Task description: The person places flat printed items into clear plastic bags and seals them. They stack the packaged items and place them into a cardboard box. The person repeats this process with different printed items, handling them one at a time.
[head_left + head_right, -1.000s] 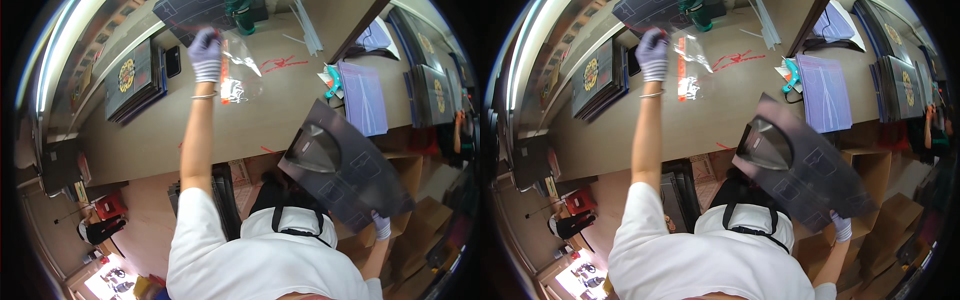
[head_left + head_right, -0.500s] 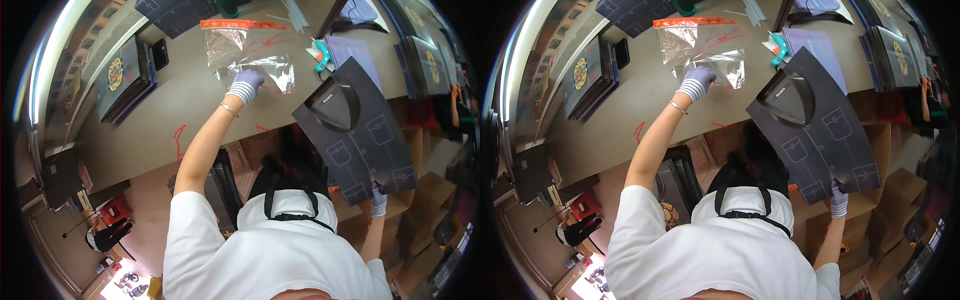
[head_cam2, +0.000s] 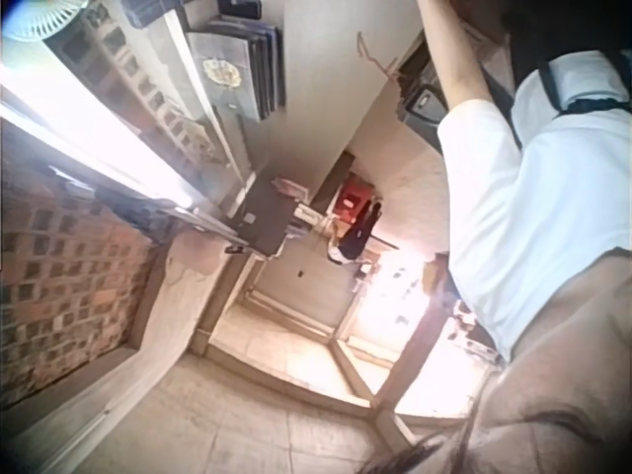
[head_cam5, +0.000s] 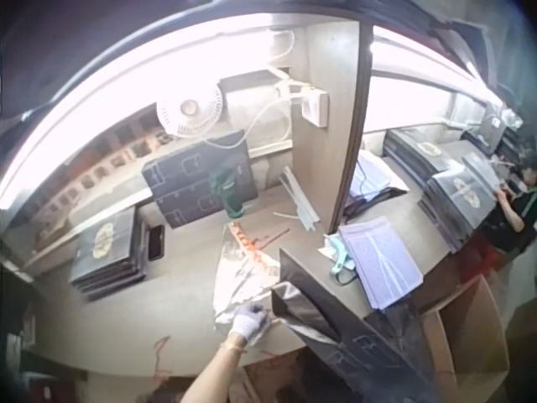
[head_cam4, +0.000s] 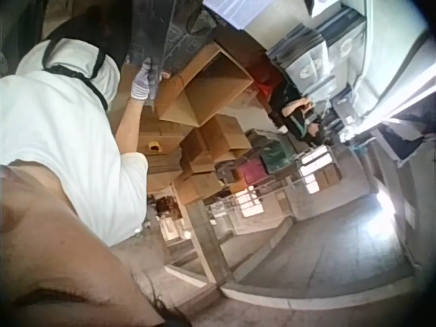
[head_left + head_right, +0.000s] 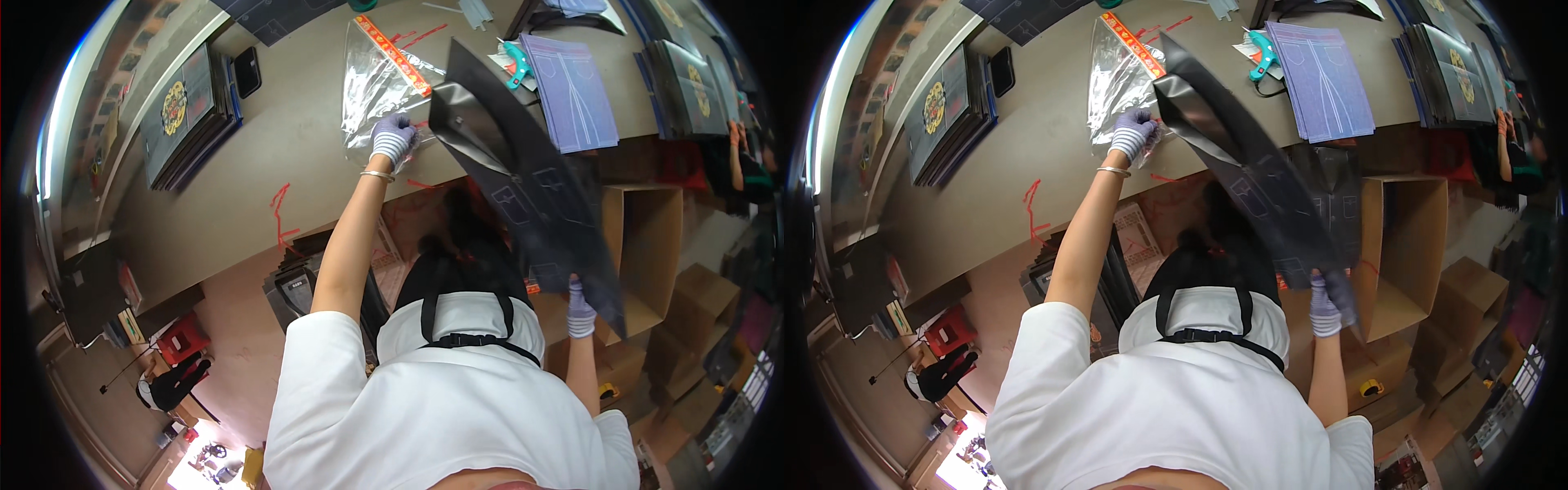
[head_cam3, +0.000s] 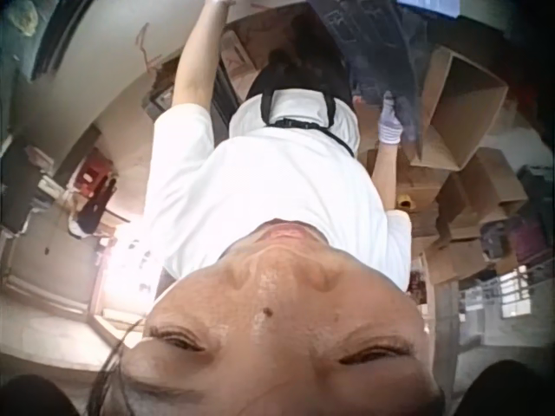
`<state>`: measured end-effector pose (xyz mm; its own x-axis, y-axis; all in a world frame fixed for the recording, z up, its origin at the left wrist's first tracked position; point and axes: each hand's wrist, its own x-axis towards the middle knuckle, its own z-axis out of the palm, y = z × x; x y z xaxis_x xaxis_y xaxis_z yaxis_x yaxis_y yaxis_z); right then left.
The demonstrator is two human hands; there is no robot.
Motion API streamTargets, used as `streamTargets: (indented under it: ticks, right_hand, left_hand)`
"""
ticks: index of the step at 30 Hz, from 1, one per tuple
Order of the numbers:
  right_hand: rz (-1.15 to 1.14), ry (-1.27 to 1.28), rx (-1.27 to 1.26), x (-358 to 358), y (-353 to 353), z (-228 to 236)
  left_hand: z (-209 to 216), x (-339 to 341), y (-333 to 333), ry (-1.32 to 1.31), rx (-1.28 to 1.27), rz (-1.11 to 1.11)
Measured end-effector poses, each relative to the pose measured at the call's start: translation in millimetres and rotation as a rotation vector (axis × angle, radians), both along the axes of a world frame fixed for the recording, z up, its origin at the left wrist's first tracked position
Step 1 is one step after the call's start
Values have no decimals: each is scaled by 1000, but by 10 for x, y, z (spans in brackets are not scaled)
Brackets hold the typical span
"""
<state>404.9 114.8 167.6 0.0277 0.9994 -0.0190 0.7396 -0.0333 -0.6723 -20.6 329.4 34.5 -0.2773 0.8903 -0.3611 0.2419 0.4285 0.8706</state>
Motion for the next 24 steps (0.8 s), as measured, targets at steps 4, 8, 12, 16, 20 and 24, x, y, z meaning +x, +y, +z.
streamTargets:
  ticks: [4,8,12,16,20,24]
  right_hand:
    - [-7,132,-129,-416,123,-31]
    - [34,229,-74,-450,166,-70]
    - [-22,58,-69,-208,140,-216]
    - [-203,268,113,-146,355,-60]
    - [-345,804,-270,316,632,638]
    - [-317,780,-539,374,710,911]
  left_hand:
    - [43,-67,-58,17,-30,-87]
    - [312,-372,-108,144,202,58]
    - [946,-662,-195,-30,438,201]
    - [1076,-689,-369,50,487,195]
    - [932,-512,-571,72,463,184]
    - [500,-421,-785,81,414,225]
